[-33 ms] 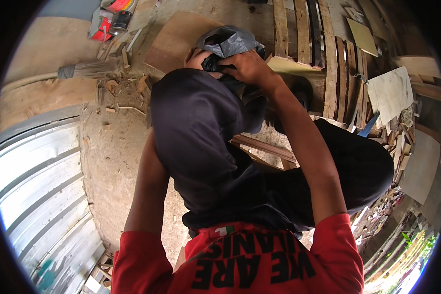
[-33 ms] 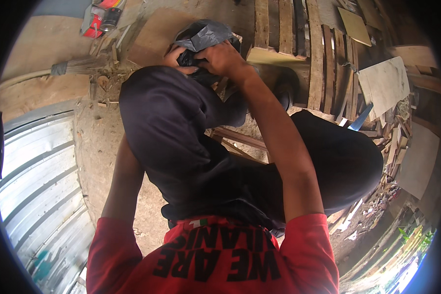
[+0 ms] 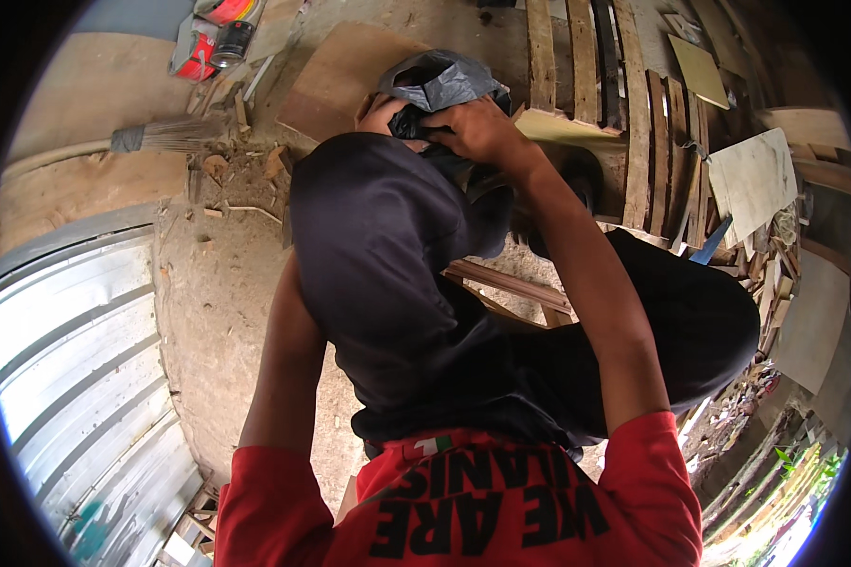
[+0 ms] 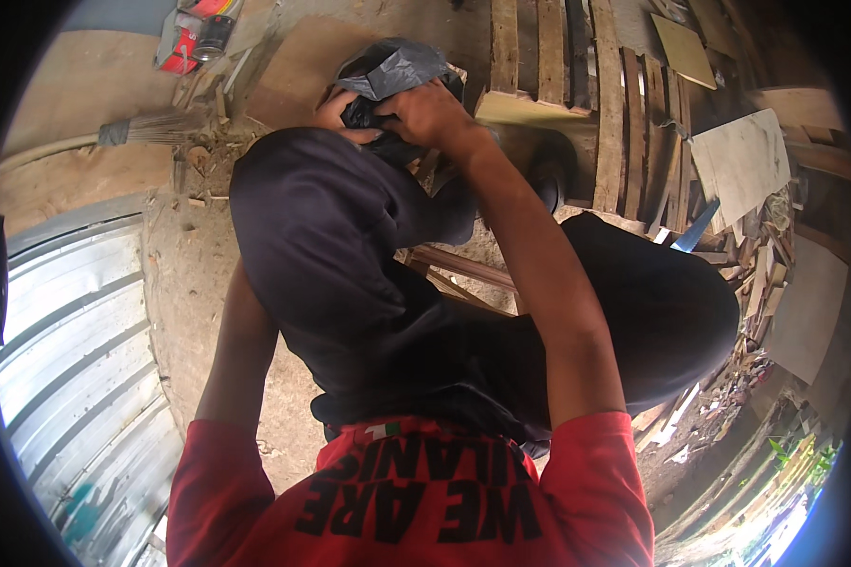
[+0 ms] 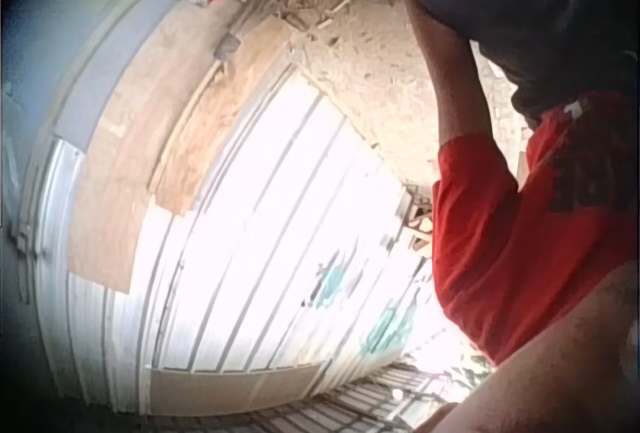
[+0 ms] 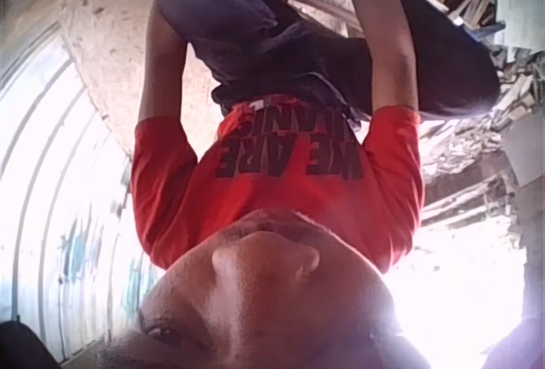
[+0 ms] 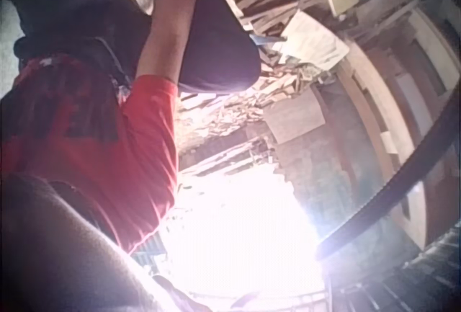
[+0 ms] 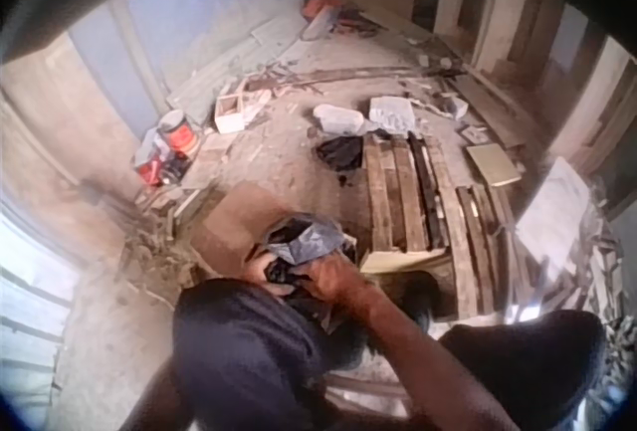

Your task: The person hammers nails into a wooden pallet using a hammer. They retrieve nails from a black plastic bag and repeatedly strike the nails to secure them into the pallet slats.

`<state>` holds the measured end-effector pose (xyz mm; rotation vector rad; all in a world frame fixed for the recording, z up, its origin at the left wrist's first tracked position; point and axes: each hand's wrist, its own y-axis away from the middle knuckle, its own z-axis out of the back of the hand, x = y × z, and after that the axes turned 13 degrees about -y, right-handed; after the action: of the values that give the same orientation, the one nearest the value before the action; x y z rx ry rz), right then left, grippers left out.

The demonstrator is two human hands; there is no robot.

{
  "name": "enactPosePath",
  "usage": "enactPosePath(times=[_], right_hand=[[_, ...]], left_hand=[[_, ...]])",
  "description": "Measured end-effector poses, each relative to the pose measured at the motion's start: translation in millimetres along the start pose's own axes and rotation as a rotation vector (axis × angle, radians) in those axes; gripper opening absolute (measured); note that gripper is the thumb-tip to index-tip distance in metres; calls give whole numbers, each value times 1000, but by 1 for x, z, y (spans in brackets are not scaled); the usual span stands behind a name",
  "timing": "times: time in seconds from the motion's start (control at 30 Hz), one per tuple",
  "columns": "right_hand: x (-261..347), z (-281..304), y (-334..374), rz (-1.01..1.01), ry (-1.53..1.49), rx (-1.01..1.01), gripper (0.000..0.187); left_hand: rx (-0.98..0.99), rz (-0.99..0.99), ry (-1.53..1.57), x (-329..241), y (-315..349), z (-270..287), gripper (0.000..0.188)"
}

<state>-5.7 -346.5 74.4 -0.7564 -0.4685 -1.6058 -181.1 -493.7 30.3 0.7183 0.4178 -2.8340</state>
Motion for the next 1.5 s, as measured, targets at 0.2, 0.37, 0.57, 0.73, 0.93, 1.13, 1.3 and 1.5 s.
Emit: enactPosePath(times=[0.2, 0.37, 0.57, 0.73, 0.93, 1.13, 1.3, 1.5], right_hand=[[-6, 1, -4, 17, 39, -6, 28], [-11, 2, -7, -22, 61, 31, 25], [-18, 6, -8, -54, -76, -21, 22], [-7, 8, -16, -56, -492, -157, 25], [1, 16, -16, -272, -865, -259, 24], [1, 21, -9, -236, -1297, -294, 17], [15, 31, -1, -240, -1516, -206, 17], [23, 37, 15, -175, -1658, -156, 17]], left_hand=[[136, 153, 284, 2, -8, 2, 78], [58, 45, 78, -2, -11, -1, 80], [46, 61, -16, -3, -9, 0, 82], [19, 49, -42, 14, -2, -1, 81], [98, 60, 65, -2, -10, 0, 84], [74, 48, 28, -8, -11, 7, 86], [112, 117, 13, -10, -8, 13, 87], [-2, 5, 34, -16, -9, 13, 83]])
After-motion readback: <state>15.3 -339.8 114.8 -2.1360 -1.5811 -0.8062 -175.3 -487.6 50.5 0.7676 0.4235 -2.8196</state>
